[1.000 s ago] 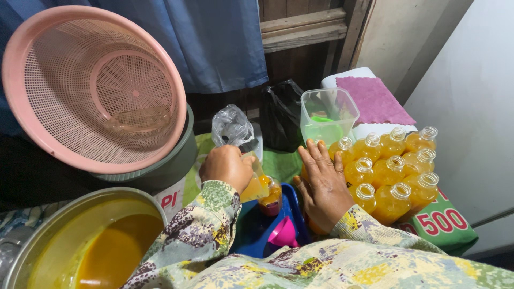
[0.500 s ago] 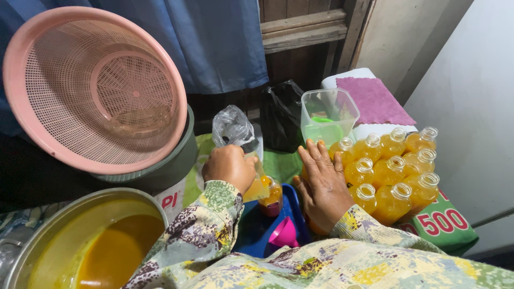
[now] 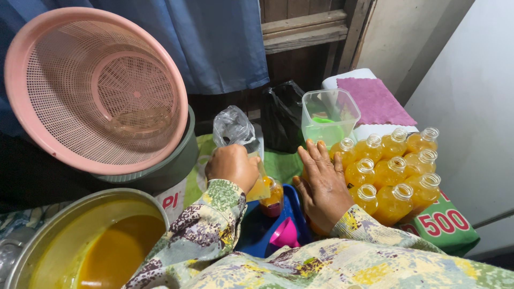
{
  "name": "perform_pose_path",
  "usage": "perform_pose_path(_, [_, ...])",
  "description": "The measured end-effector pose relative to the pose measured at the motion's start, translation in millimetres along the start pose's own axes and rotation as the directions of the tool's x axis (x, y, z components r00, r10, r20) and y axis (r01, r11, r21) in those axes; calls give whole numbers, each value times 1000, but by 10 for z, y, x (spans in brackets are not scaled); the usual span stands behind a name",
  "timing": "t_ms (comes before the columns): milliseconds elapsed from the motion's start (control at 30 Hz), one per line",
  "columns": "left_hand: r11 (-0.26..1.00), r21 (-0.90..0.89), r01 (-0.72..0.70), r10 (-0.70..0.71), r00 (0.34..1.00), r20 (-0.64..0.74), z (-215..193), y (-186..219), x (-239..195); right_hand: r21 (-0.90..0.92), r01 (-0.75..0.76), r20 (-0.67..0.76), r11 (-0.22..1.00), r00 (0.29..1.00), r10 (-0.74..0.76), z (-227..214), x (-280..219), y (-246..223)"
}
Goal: The person pours a yellow liquid from a large metal pot into small plastic bottles using a plastic jug and a pink funnel. The person fills several bottles and places them on a tray.
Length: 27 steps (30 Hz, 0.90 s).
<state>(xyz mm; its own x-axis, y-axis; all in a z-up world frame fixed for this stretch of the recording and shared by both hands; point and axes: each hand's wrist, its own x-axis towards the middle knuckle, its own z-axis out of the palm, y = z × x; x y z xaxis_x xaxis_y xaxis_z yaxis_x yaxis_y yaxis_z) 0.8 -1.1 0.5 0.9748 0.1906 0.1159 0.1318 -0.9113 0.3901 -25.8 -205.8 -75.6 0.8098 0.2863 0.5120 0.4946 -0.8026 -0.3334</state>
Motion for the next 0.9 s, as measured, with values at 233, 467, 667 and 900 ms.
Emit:
perform_pose_path(233, [1000,17,-23,23,1000,-3,-9,8,-7,12,0,-2,1000,1000,0,0,9,-8])
perform_pose_path(467, [998,48,-40,40,999,-1,1,22,10,13,4,-2,1000,1000,-4,-1,19,-11])
perform_pose_path(667, [995,74,-65,66,998,-8,15,34,22,2,8,-21,1000,1000,-8,18,15,-14])
perform_pose_path(900, [993,87,-79,81,997,-15,41,57,43,6,15,-18,1000,1000,-15,22,16,17])
